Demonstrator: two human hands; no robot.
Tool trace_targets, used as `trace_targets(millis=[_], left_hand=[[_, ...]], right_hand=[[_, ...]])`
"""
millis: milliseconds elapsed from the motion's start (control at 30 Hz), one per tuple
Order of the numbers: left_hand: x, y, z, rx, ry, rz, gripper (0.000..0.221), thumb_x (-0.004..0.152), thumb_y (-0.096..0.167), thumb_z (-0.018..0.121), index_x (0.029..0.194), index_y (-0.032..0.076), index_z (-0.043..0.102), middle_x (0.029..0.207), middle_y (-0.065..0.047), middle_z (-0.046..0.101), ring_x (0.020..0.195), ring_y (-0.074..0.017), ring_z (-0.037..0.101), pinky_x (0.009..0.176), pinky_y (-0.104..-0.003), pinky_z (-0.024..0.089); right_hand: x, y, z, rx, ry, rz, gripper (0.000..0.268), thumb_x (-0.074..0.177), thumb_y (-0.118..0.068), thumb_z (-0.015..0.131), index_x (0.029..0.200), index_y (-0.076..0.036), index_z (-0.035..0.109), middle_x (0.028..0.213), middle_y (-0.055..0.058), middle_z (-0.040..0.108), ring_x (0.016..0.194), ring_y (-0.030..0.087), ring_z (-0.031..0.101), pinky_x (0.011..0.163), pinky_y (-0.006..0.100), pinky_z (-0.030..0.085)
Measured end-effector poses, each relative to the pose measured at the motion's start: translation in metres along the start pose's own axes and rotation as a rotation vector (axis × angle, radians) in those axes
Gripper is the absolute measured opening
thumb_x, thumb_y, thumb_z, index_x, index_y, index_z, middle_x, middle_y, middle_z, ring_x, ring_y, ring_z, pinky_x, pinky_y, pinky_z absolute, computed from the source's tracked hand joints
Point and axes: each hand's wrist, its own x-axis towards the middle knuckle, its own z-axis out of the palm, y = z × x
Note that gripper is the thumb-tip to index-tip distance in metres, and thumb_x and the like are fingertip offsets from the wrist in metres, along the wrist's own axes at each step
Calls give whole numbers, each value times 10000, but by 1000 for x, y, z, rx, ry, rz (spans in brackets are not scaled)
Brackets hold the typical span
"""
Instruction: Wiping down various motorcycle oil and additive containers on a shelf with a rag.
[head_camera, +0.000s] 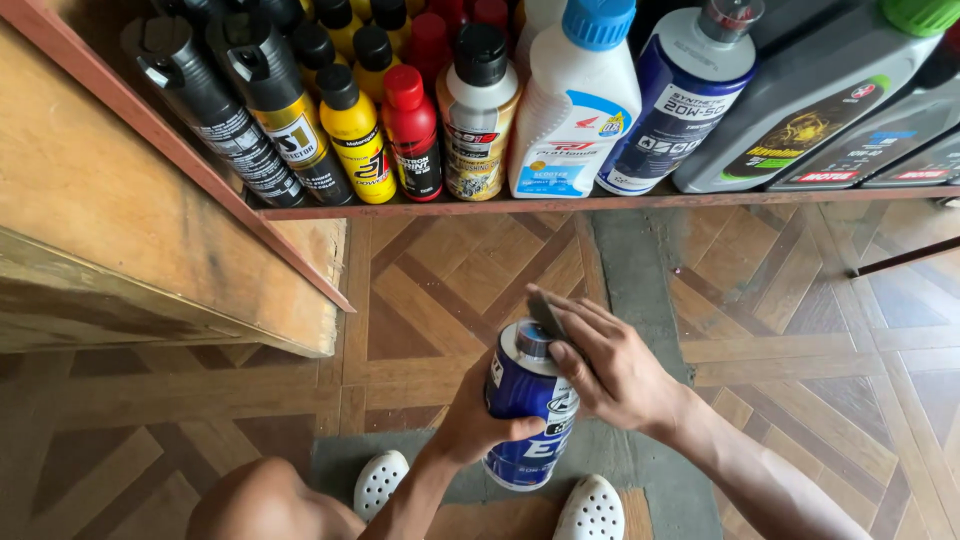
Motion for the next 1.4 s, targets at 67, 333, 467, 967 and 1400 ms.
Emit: trace_targets(millis=[67, 333, 467, 967, 1400], left_hand=[[-1, 6, 3, -13, -20, 5, 866, 622, 209, 827, 1402, 40, 491, 1175, -157, 695, 1005, -300, 718, 888, -423, 625], [-3, -5, 3, -62, -79, 20, 906, 600, 274, 850, 1395, 17, 499, 1204, -190, 690, 1050, -345, 701, 930, -457, 601], [-1, -9, -3, -101, -87, 41, 825, 629, 263, 848, 1347, 8, 531, 1171, -178, 698, 1031, -324, 697, 926, -455, 593], [25, -113, -19, -838, -843, -76, 1127, 743, 229, 840, 1646, 6, 203, 1552, -199, 501, 1370, -313, 515, 1150, -387, 458], [6, 140, 69, 583, -249, 361, 1176, 552, 513, 812, 1491, 44, 283, 1442, -217, 521, 1354, -375, 522, 1133, -556, 421]], right_hand=[[-4, 11, 1, 100, -24, -65, 442, 1025, -170, 422, 1336, 127, 523, 1442, 300, 555, 1206, 388, 639, 998, 468, 560], [-27, 45, -1, 469, -34, -121, 395, 914, -102, 484, 1260, -8, 650, 1495, 204, 561, 1408, 381, 540, 1254, 575, 376], [-38, 58, 3, 727, 239, 373, 305, 1012, 2, 418, 1219, 23, 642, 1168, 131, 637, 955, 205, 652, 837, 321, 558], [-22, 1, -7, 1015, -297, -27, 1012, 598, -374, 931, 1460, -95, 479, 1419, 213, 581, 1293, 379, 612, 1117, 557, 552], [-49, -59, -63, 349, 333, 84, 1026, 509, -299, 923, 1396, -19, 491, 1292, 160, 701, 1168, 281, 746, 1094, 434, 637]])
